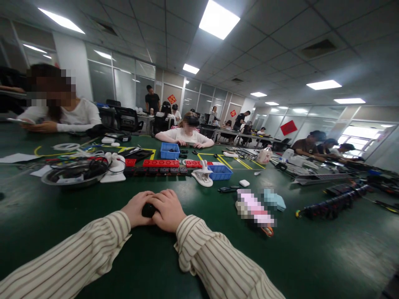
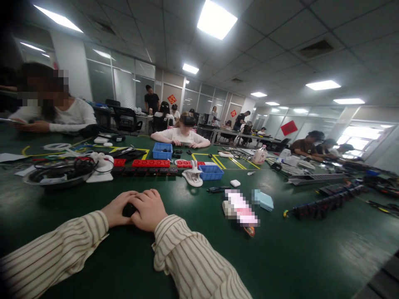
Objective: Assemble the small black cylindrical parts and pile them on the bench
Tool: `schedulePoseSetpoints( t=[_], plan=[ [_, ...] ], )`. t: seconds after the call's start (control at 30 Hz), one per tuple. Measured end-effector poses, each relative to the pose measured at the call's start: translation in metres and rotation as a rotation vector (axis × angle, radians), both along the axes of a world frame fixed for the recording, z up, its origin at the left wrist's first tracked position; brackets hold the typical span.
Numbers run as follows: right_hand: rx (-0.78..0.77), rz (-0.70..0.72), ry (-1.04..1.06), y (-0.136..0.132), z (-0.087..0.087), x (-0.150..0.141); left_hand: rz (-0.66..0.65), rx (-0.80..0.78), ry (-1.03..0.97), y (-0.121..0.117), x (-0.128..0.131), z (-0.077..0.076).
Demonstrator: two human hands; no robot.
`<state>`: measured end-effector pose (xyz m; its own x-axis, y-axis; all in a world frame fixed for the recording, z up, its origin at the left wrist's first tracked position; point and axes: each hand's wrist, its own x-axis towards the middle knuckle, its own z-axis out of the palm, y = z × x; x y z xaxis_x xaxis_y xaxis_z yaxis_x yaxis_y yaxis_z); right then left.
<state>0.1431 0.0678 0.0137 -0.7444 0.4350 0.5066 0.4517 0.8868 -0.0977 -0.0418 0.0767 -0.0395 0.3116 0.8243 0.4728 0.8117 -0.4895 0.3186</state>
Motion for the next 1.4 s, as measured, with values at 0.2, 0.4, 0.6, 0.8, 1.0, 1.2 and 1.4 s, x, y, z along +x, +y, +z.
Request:
schedulePoseSetpoints(
  t=[0.2, 0.4, 0.6, 0.8, 1.0, 1.2, 1.4],
  plan=[
    [-0.094, -0.107, 0.165, -0.001, -0.004, -0.005, 0.086, -0.031, 0.098, -0.001, -0.002, 0.006],
    [-0.114, -0.187, 0.136, 0.001, -0.008, -0.009, 0.054, -0.093, 0.129, -0.009, 0.008, 0.020],
    [-0.145, -0.044, 0.126, -0.001, -0.006, -0.007, 0.048, -0.096, 0.103, -0.012, 0.008, 0.021],
    [-0.243, -0.065, 0.198, 0.000, -0.008, -0.005, 0.098, -0.111, 0.097, -0.017, 0.011, 0.027],
    [-0.230, -0.214, 0.248, 0.004, -0.008, -0.007, 0.115, -0.043, 0.122, -0.018, 0.017, 0.030],
    [-0.160, -0.122, 0.182, 0.003, -0.013, -0.008, 0.039, -0.085, 0.069, -0.011, 0.011, 0.026],
    [-0.257, -0.110, 0.485, 0.013, 0.026, 0.002, 0.014, -0.085, 0.060, -0.010, 0.009, 0.026]
  ],
)
